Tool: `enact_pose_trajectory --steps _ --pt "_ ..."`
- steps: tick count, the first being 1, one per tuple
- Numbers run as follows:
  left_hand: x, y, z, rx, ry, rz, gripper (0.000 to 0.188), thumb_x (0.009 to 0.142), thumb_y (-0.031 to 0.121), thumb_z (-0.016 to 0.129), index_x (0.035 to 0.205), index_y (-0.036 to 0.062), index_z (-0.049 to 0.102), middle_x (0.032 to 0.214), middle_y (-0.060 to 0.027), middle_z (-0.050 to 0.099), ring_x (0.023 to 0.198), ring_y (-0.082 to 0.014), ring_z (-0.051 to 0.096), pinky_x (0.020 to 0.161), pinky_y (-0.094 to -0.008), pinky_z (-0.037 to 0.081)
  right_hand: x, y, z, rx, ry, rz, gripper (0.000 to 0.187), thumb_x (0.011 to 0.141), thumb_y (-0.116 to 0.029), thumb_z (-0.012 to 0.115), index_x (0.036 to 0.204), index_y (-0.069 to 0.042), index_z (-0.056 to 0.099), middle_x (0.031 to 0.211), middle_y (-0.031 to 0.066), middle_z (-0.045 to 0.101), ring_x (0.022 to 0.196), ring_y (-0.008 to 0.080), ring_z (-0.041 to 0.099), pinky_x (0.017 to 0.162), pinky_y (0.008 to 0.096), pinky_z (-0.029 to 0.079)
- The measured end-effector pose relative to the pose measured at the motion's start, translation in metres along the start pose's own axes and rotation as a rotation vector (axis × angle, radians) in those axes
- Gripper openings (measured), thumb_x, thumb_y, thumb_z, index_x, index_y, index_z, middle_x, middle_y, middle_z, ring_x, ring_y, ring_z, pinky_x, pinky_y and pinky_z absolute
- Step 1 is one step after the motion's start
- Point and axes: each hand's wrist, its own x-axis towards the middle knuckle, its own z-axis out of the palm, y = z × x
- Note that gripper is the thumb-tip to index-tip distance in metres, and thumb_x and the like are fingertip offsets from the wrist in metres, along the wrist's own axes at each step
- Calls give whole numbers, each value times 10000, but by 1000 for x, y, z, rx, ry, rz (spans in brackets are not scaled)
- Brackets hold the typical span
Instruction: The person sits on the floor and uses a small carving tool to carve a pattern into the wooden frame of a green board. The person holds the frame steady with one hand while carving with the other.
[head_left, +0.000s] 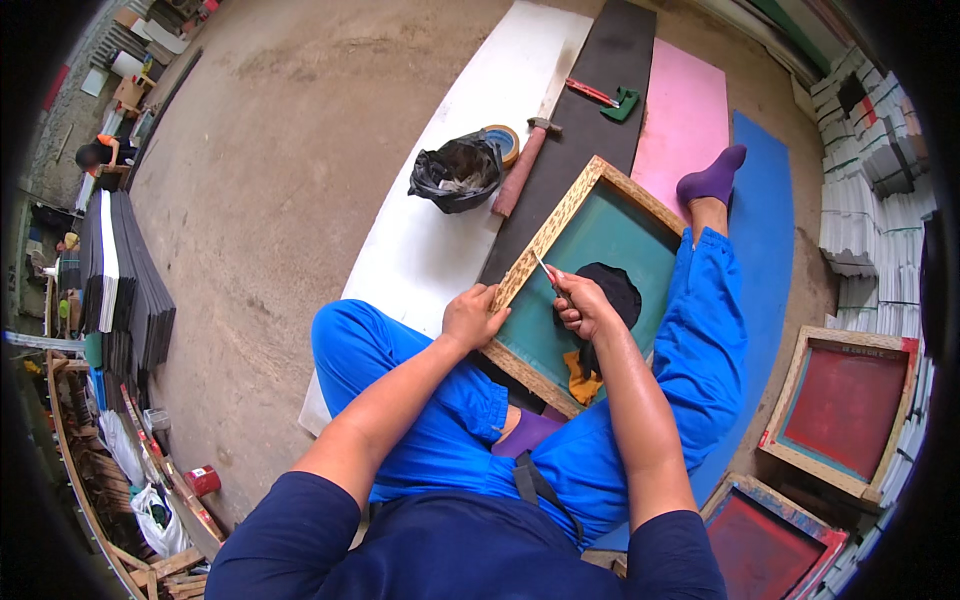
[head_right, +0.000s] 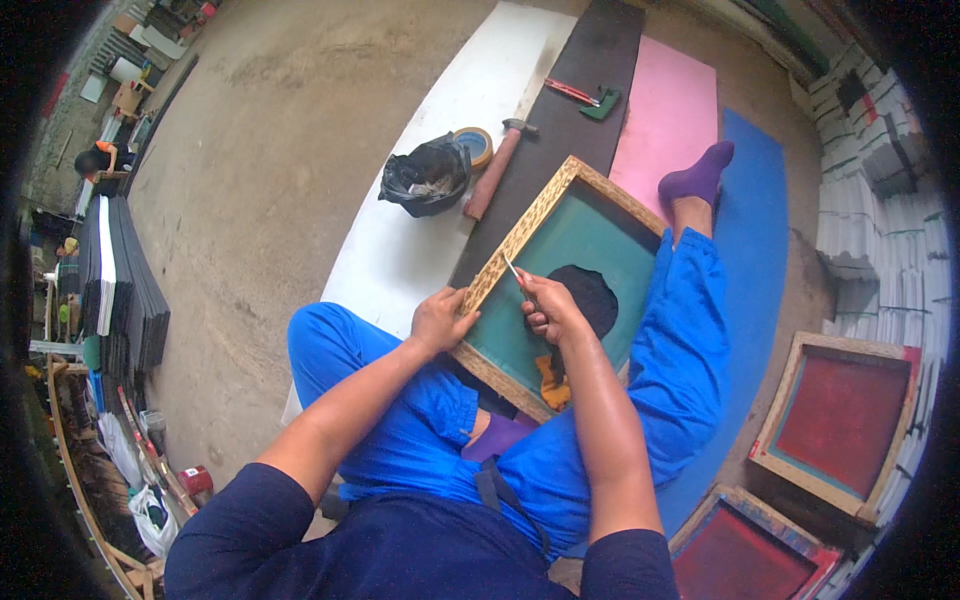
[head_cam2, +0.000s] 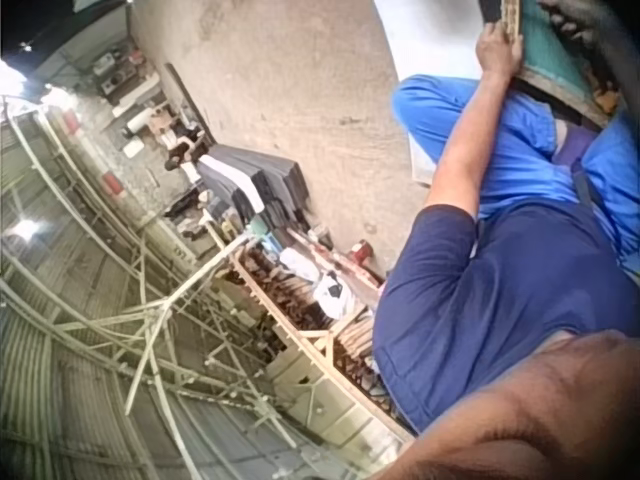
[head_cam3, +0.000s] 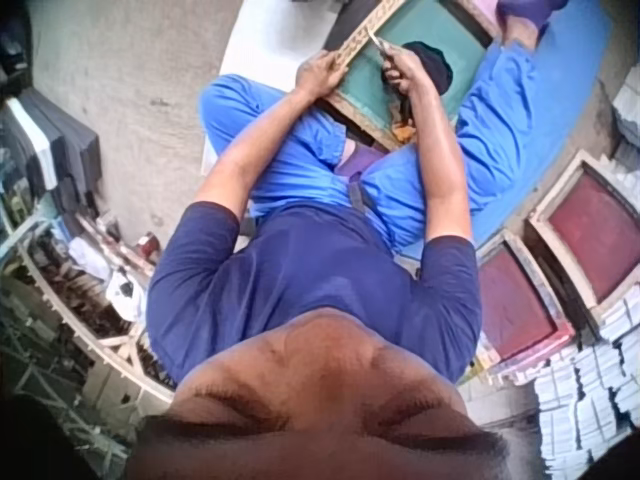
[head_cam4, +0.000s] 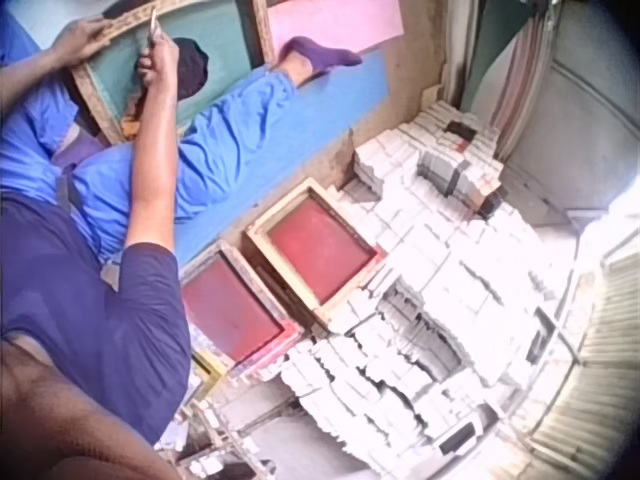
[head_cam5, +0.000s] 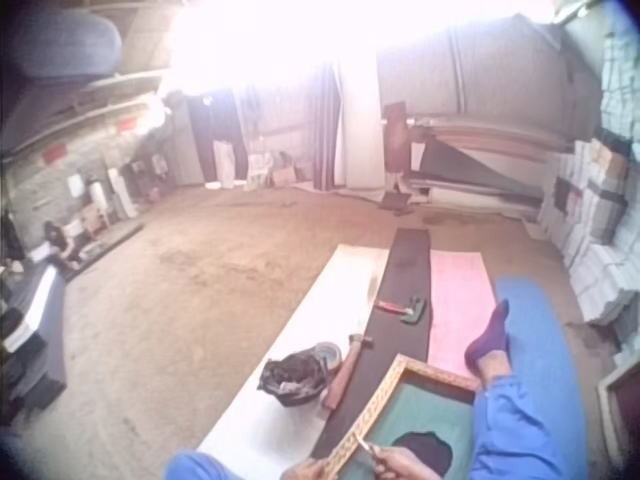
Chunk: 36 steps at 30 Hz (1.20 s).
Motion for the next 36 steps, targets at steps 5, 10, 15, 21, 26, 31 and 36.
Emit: enact_pose_trajectory --steps 5,10,15,21,26,31,36 --pt "1 4 0 -39 16 13 479 885 373 782 1240 58 712 1017 -109 694 910 -335 715 797 -441 587 23 36 -12 -791 331 -641 375 1055 -349 616 1393 -210 702 815 122 731 663 268 681 655 413 557" --pt "1 2 2 -44 22 6 480 879 371 788 1238 62 710 1010 -110 692 898 -337 715 790 -444 586 -29 25 23 -1185 542 -685 358 1037 -330 589 1368 -260 706 1005 247 752 952 454 731 850 561 579" --pt "3 5 -1 -51 -3 -6 486 878 367 788 1245 58 705 1000 -108 688 898 -337 713 788 -444 584 -29 24 24 -1259 562 -665 365 1039 -333 581 1385 -273 684 977 236 759 925 449 738 833 562 588" --pt "2 3 0 -48 3 -3 485 879 359 787 1243 50 702 1001 -109 684 893 -334 711 785 -441 583 -36 16 34 -1352 552 -573 393 1047 -325 565 1424 -260 652 964 230 765 924 450 743 836 563 593" --pt "1 6 0 -59 13 -9 484 882 352 783 1241 38 700 1005 -113 681 892 -335 710 782 -442 582 -35 15 53 -1495 587 -399 411 1055 -316 564 1445 -213 639 1019 216 774 936 460 744 851 542 596" --pt "3 8 2 -43 23 22 477 876 337 791 1232 30 707 998 -120 682 879 -340 710 769 -443 581 24 50 -17 -908 359 -729 416 1050 -328 595 1448 -218 643 1058 226 766 946 471 733 849 521 592" --pt "1 3 -2 -44 1 -10 478 881 351 785 1236 43 703 1009 -111 682 890 -338 712 783 -446 583 -30 21 27 -1168 459 -509 393 1049 -319 597 1430 -251 668 1160 264 736 1097 442 709 962 480 560"
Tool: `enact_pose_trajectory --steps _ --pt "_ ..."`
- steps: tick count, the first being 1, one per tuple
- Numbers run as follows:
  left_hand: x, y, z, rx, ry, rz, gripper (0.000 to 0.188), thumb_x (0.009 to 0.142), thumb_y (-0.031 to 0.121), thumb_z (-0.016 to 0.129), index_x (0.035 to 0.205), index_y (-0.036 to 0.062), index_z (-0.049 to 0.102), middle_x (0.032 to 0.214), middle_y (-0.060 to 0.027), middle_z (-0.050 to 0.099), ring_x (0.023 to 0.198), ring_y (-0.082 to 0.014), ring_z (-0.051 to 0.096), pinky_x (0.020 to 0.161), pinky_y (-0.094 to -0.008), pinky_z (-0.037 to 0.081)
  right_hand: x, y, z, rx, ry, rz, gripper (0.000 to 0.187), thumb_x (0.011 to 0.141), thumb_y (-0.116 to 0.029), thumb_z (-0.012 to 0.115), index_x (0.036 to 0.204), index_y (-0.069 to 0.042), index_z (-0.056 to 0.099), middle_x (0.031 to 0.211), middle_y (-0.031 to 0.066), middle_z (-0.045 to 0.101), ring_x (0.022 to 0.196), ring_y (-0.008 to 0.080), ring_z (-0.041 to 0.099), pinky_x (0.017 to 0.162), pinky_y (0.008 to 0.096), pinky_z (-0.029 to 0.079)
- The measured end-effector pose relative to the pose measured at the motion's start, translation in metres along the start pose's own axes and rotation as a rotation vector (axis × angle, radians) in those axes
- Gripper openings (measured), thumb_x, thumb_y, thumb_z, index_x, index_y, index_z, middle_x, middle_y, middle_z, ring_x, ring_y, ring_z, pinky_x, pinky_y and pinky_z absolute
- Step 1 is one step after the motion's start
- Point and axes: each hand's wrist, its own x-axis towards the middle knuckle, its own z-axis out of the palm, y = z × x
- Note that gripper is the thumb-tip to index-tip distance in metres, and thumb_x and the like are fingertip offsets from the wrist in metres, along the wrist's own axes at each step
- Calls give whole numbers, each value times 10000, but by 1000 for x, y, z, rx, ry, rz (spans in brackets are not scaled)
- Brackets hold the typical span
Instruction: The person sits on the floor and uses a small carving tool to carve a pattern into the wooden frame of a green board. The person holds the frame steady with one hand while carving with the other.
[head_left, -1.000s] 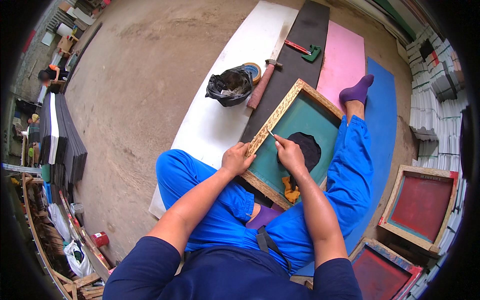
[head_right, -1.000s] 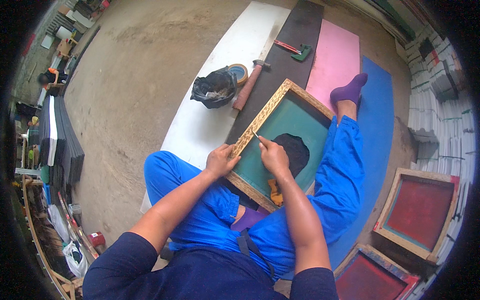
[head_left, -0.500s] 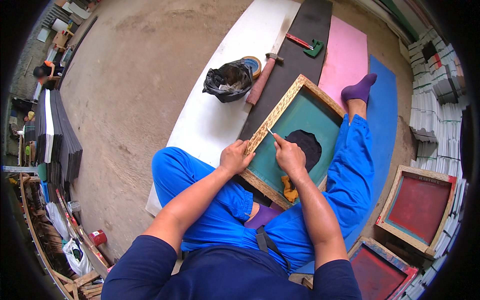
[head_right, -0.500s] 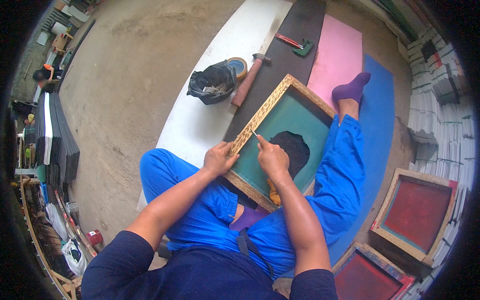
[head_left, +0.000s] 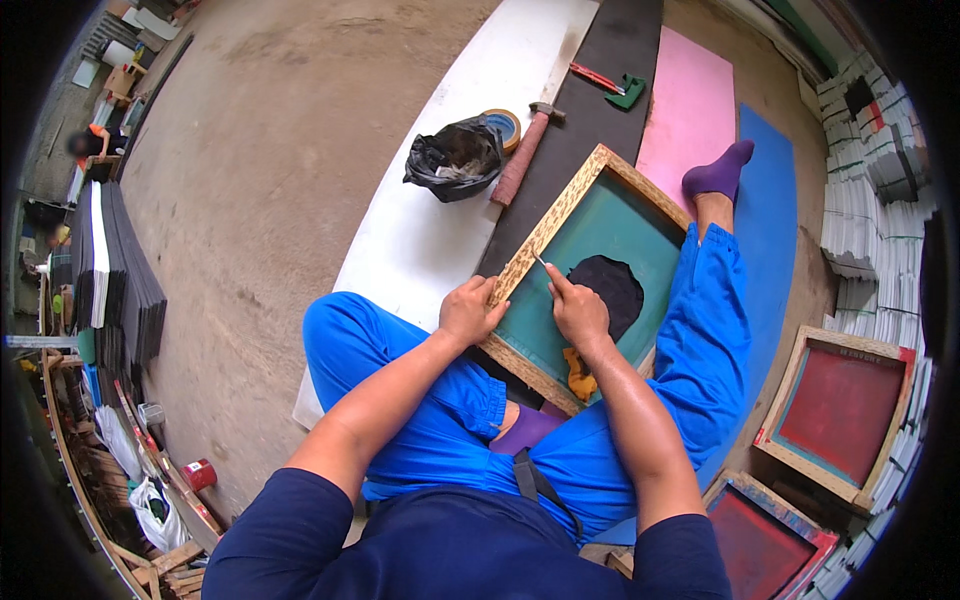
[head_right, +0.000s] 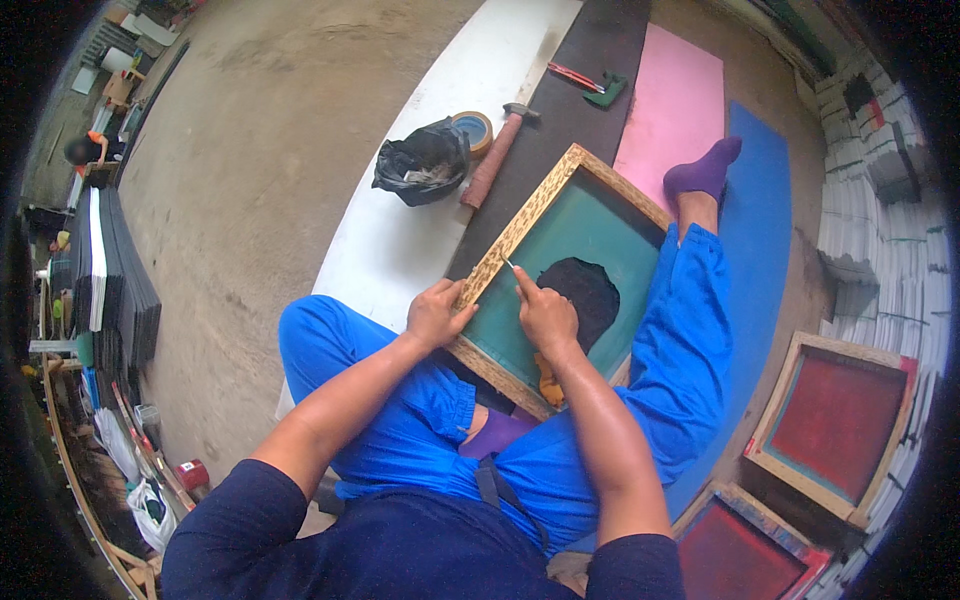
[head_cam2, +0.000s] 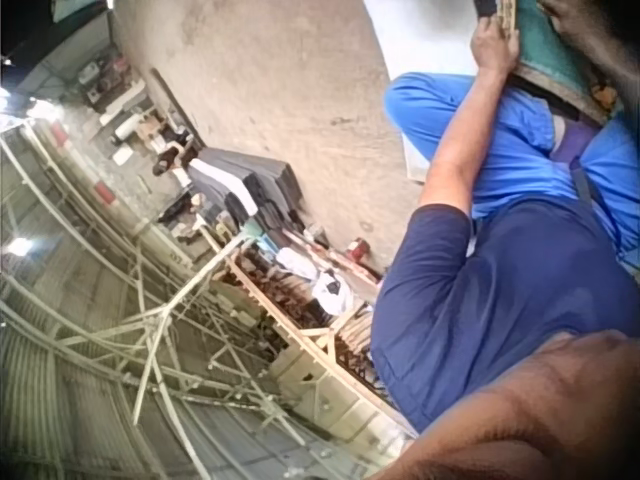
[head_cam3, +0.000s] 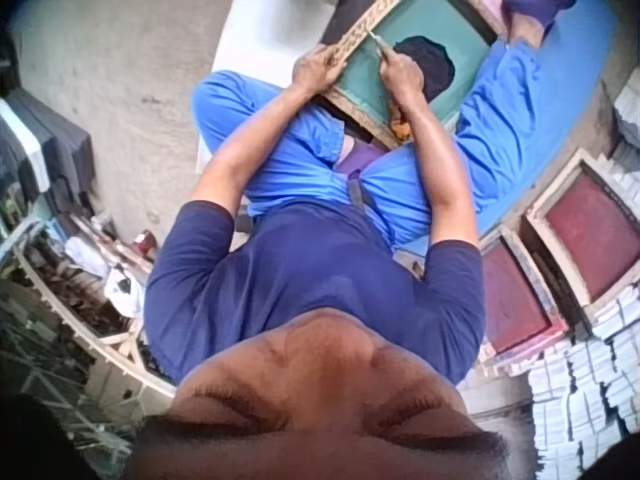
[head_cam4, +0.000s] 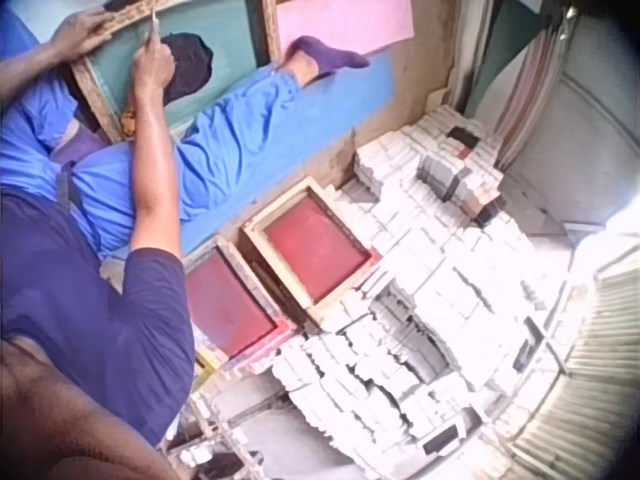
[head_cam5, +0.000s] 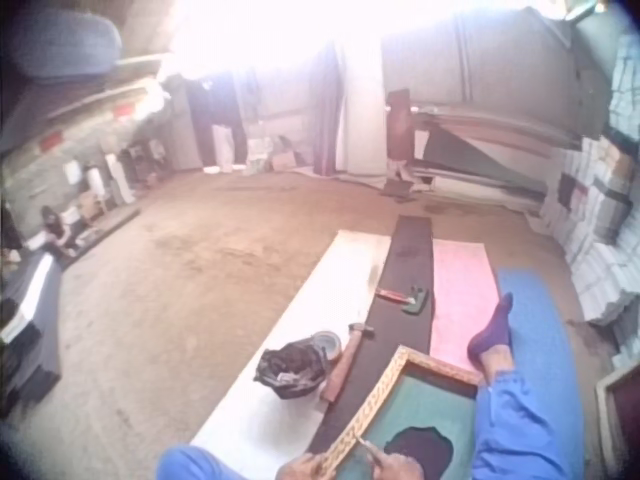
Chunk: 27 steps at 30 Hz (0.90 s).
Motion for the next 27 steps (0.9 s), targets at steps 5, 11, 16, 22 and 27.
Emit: enact_pose_trajectory --steps 5,11,16,22,27 --pt "2 0 5 -1 49 40 479 870 341 804 1221 26 720 975 -135 696 866 -347 714 762 -441 584 31 57 35 231 125 -216 437 1040 -276 663 1462 -164 637 1098 220 771 974 305 781 842 408 574" --pt "2 2 1 -2 31 28 477 874 351 799 1226 36 726 991 -128 704 888 -340 720 786 -433 587 42 71 48 211 196 -335 392 1088 -272 612 1453 -136 657 796 42 690 651 107 593 622 280 488" --pt "-3 -1 -2 5 33 0 475 878 360 797 1232 50 732 1000 -122 706 896 -338 721 799 -435 587 27 21 6 827 -299 305 382 1115 -337 564 1485 -280 635 678 -34 518 466 53 363 422 246 286" --pt "3 7 2 6 7 16 491 878 378 799 1237 50 731 1010 -121 706 898 -339 722 801 -439 588 38 60 35 257 194 -288 361 1074 -348 601 1394 -217 705 980 153 790 730 272 738 702 411 596" --pt "-1 1 1 11 25 2 490 879 380 796 1238 52 731 1009 -126 707 897 -340 724 799 -441 590 -9 2 3 -48 115 -61 357 1033 -330 597 1369 -285 707 1042 230 761 965 439 738 886 539 585"
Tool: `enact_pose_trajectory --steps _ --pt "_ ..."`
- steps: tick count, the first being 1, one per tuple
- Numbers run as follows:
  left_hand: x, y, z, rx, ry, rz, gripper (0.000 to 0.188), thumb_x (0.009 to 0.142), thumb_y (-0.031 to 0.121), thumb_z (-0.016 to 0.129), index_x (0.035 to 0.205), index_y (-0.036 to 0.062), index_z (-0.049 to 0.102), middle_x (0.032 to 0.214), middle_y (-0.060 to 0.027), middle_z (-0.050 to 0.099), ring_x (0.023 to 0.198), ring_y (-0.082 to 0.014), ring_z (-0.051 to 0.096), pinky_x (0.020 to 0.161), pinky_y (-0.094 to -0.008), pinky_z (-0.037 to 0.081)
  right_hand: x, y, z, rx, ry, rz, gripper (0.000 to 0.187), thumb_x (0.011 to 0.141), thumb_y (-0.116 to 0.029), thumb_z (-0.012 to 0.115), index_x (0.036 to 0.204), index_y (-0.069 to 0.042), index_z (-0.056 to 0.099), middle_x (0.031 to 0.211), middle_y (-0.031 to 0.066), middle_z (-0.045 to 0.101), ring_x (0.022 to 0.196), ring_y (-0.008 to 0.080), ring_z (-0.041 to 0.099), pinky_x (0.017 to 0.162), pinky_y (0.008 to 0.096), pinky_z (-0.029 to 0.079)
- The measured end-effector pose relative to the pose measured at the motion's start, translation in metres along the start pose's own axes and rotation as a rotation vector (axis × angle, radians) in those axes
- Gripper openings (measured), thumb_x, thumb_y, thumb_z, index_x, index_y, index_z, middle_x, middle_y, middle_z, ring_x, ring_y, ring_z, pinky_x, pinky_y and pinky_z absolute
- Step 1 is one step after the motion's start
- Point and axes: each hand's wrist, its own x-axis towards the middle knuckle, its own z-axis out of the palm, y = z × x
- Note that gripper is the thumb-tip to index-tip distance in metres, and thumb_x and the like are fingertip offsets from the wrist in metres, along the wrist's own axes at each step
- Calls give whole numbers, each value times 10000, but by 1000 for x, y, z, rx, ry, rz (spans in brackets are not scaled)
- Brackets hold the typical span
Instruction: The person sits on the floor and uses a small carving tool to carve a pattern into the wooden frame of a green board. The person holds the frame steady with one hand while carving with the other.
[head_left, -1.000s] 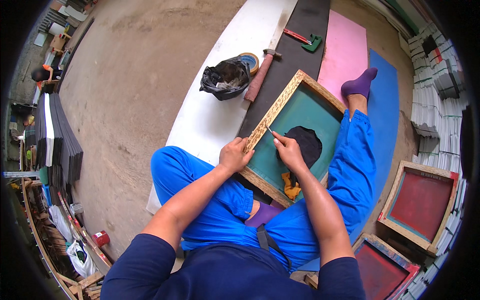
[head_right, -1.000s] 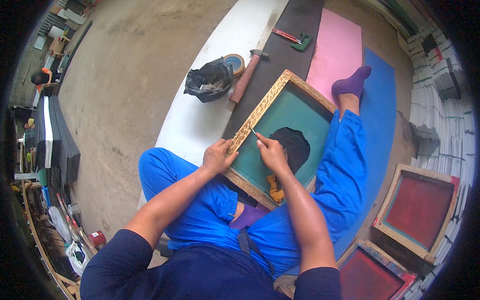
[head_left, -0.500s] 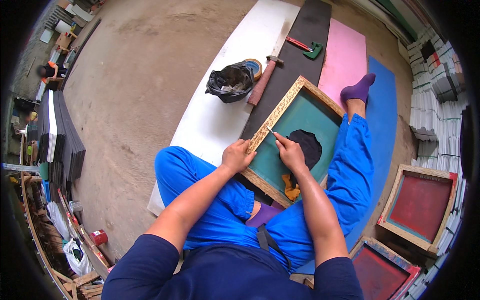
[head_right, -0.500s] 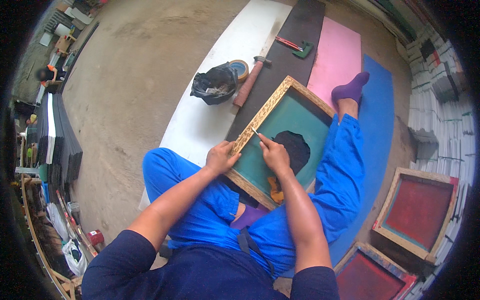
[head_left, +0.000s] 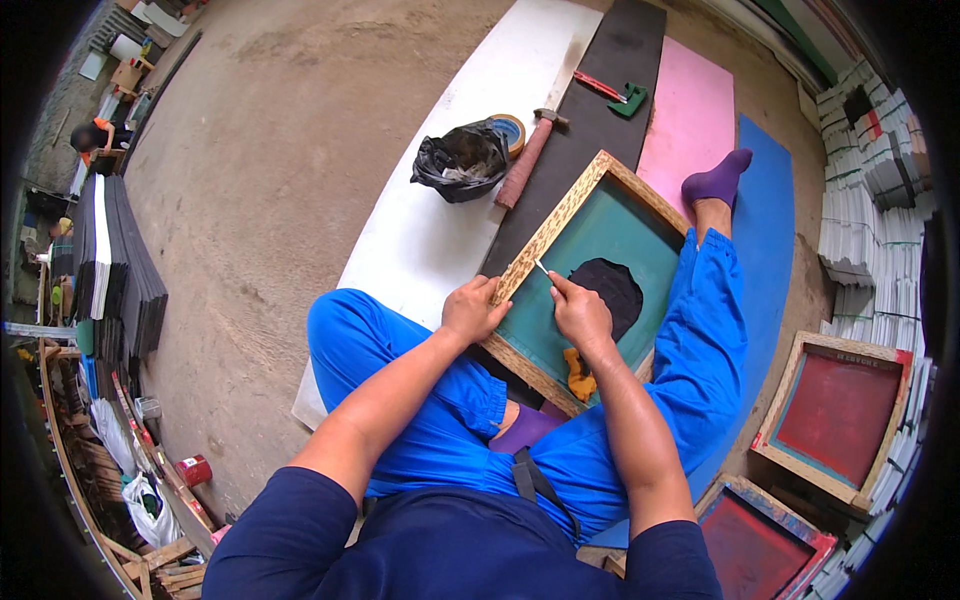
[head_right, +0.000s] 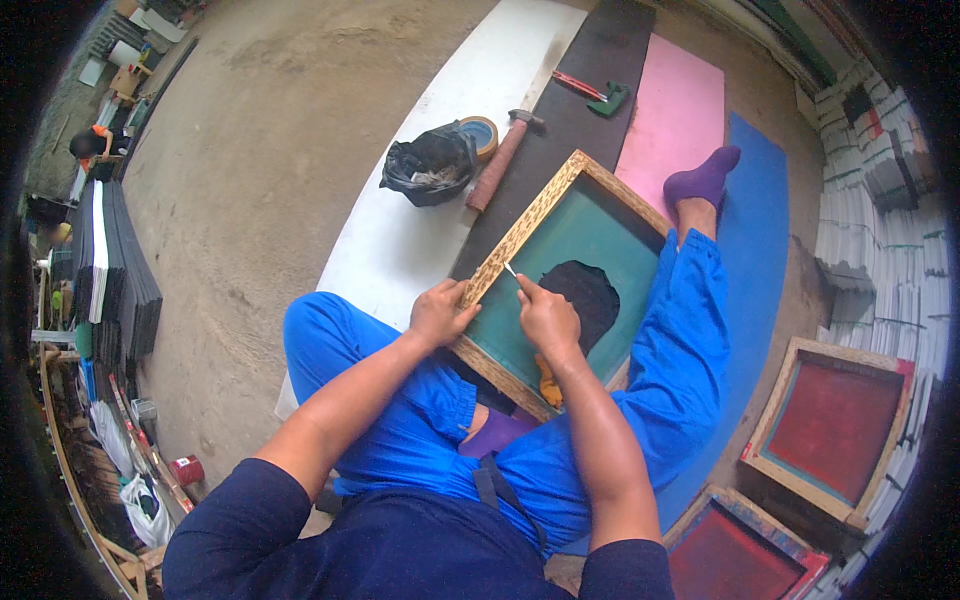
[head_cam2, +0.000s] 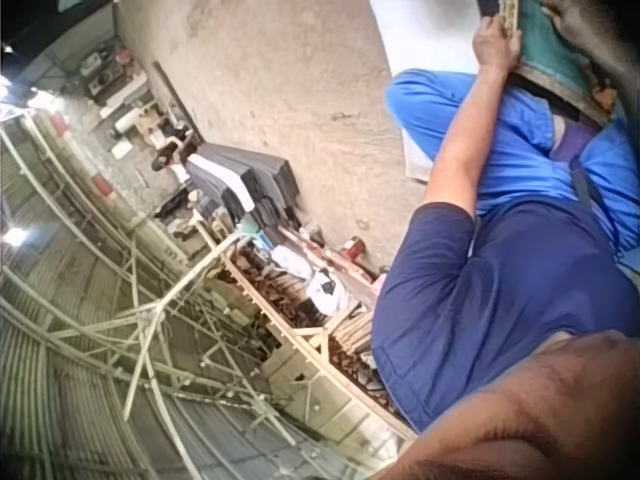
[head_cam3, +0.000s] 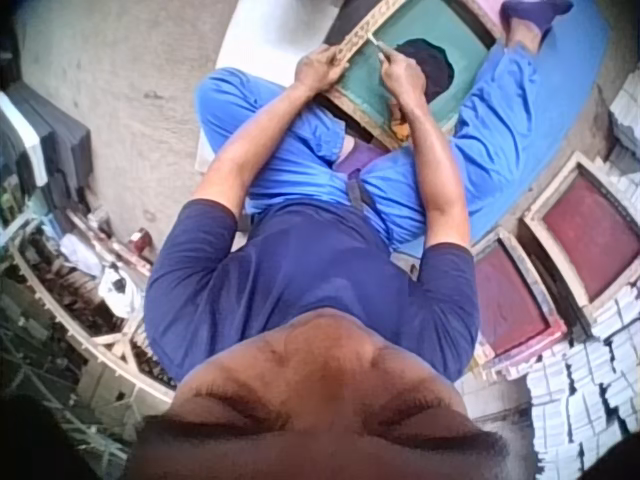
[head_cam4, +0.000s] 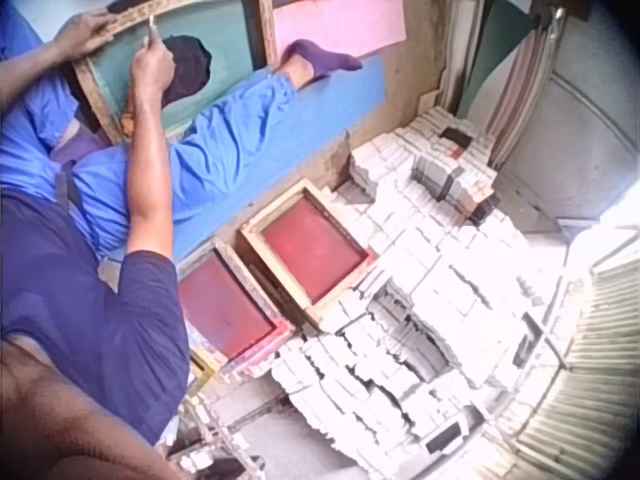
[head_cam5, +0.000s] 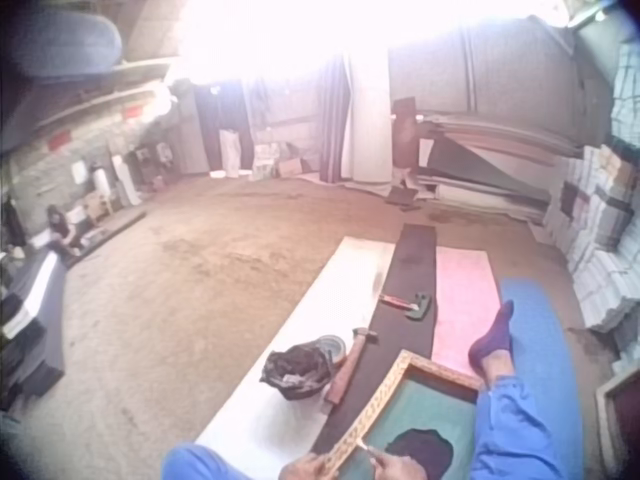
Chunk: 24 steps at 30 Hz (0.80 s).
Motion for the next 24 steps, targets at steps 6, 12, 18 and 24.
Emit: enact_pose_trajectory --steps 6,12,18,24 --pt "2 2 0 -23 -7 4 494 873 373 798 1232 41 732 1005 -130 709 884 -345 725 787 -444 591 -2 0 1 -43 15 -9 357 1034 -339 599 1371 -280 701 999 230 763 934 439 743 850 547 590" --pt "2 0 2 -31 23 12 485 865 356 808 1227 42 734 997 -128 708 870 -342 725 772 -437 592 2 3 6 9 33 -10 356 1037 -346 597 1370 -278 703 990 229 763 920 439 745 832 548 592" --pt "4 0 1 -34 6 5 486 858 347 816 1224 39 732 982 -119 703 857 -333 724 761 -433 590 1 -25 -9 -229 -75 24 392 1063 -305 545 1441 -266 638 953 246 768 874 433 762 774 553 605" --pt "4 0 0 -47 4 -4 497 863 352 810 1236 35 725 1001 -130 707 848 -338 721 757 -430 588 2 -43 -10 -319 -146 65 430 1078 -268 498 1495 -207 585 904 254 770 860 428 774 740 555 611"
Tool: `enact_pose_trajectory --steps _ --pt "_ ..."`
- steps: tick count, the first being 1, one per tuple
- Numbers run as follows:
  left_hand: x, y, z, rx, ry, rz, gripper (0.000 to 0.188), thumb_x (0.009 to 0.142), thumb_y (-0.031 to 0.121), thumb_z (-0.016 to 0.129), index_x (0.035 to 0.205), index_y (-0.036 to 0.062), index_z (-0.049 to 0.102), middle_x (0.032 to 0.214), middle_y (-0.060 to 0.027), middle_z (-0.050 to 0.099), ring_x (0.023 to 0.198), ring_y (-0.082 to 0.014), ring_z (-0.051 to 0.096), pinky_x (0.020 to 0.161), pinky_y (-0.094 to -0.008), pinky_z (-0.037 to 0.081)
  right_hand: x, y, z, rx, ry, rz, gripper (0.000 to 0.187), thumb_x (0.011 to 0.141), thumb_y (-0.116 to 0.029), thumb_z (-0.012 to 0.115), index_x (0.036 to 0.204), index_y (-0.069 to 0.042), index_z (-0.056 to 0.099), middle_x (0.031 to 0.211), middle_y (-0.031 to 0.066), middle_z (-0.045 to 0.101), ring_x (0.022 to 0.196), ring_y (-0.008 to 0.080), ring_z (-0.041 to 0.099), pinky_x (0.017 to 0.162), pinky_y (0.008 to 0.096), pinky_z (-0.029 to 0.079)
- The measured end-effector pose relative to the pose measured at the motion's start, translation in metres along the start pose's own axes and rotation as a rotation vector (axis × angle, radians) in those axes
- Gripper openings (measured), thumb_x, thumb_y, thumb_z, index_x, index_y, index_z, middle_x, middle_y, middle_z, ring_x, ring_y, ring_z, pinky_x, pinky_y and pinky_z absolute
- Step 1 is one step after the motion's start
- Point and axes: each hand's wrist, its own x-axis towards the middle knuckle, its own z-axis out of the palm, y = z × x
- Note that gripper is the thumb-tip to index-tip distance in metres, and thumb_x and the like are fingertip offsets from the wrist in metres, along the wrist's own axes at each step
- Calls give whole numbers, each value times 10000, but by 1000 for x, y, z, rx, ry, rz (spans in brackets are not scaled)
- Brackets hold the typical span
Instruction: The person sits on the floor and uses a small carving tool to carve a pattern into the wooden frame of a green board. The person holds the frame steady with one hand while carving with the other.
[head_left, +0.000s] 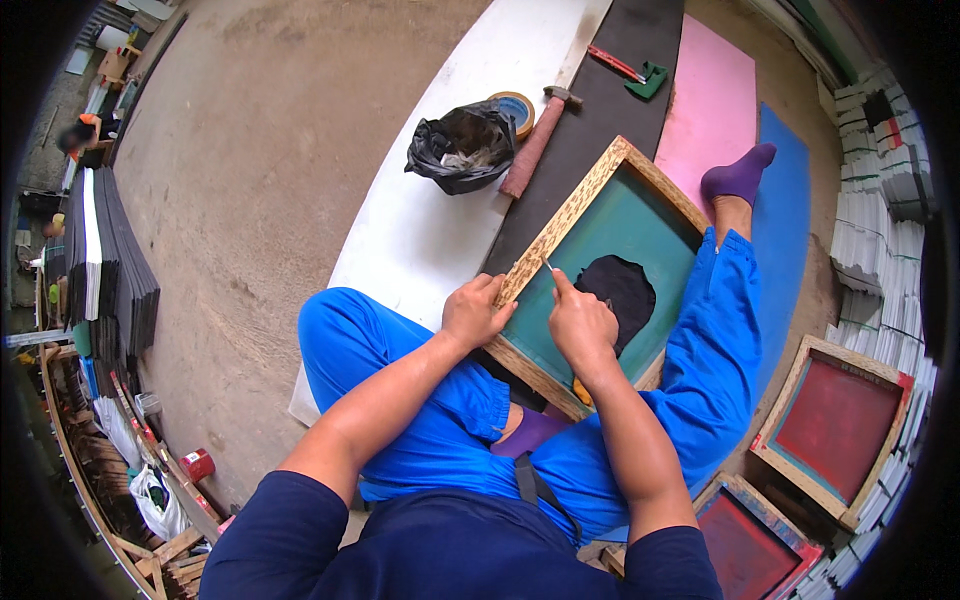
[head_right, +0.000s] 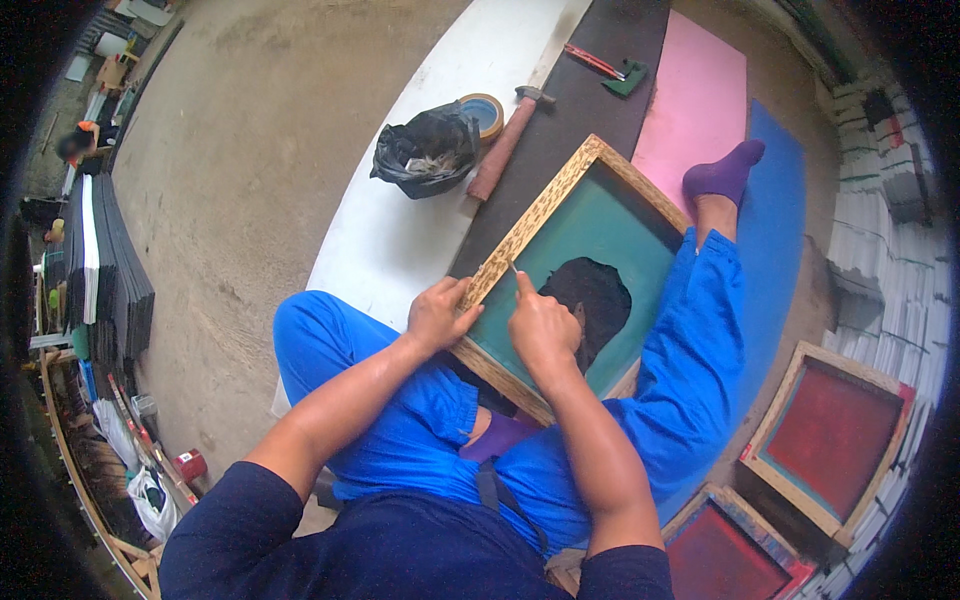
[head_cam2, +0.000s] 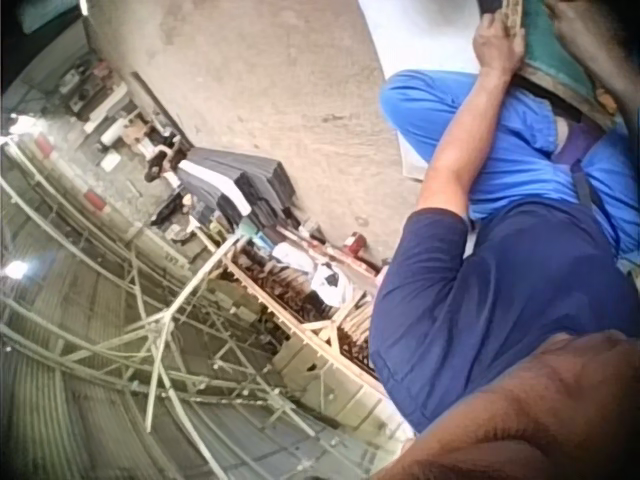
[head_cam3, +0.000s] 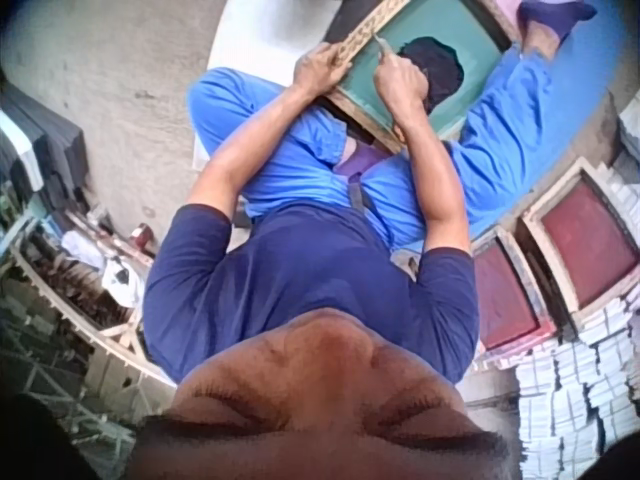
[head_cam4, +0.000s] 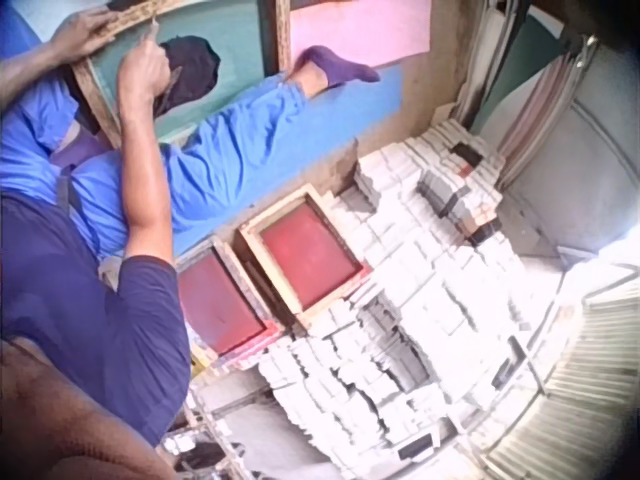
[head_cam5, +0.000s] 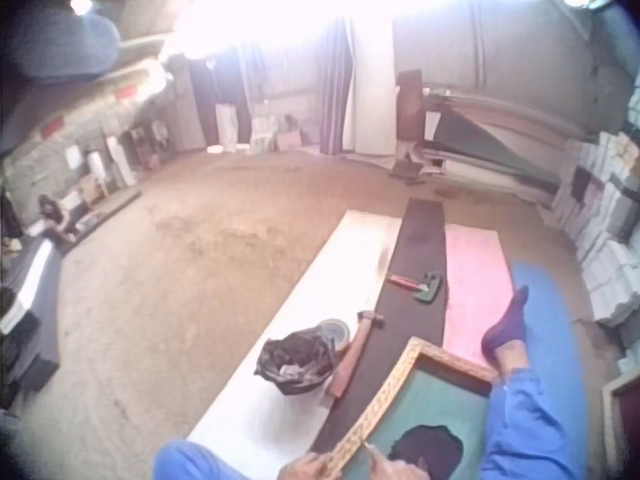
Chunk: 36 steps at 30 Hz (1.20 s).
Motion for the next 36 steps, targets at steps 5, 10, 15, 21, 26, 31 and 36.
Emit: enact_pose_trajectory --steps 5,10,15,21,26,31,36 --pt "-1 1 0 -16 -21 -25 499 864 340 805 1240 24 721 1008 -137 706 846 -340 720 749 -428 587 0 -5 -4 -25 -61 36 453 1072 -269 504 1514 -192 567 925 281 765 869 428 773 735 562 612" --pt "1 7 -1 -17 -32 -33 492 855 311 806 1239 16 718 989 -135 696 840 -337 717 735 -427 584 1 8 17 102 9 38 430 1054 -283 549 1478 -244 612 889 274 751 864 445 755 762 560 607" --pt "1 1 -1 -22 11 2 490 852 304 808 1240 21 713 979 -125 692 832 -335 713 729 -431 581 8 23 16 197 14 -5 373 1041 -305 601 1401 -265 686 949 261 750 915 448 738 832 575 573" --pt "4 3 2 14 -17 6 478 860 336 802 1226 39 726 984 -118 703 854 -335 718 743 -433 584 32 64 66 899 -29 -19 368 1052 -279 637 1413 -226 691 874 179 771 822 290 765 747 399 565" --pt "-1 1 1 22 8 11 468 867 351 801 1217 47 734 991 -118 708 874 -334 725 759 -436 588 38 60 69 768 97 -131 387 1092 -301 601 1456 -189 665 682 -21 580 538 79 496 510 278 415" --pt "-1 1 2 28 15 19 469 866 359 806 1217 56 737 990 -117 708 874 -333 726 765 -435 591 32 48 34 928 -129 8 381 1077 -356 609 1434 -244 680 727 73 683 534 182 615 519 337 498" --pt "-4 -1 2 19 28 18 475 862 359 811 1220 56 737 984 -118 708 865 -334 725 764 -436 591 4 39 20 359 157 -14 365 1033 -348 593 1377 -296 705 1049 222 762 986 450 727 883 537 581"
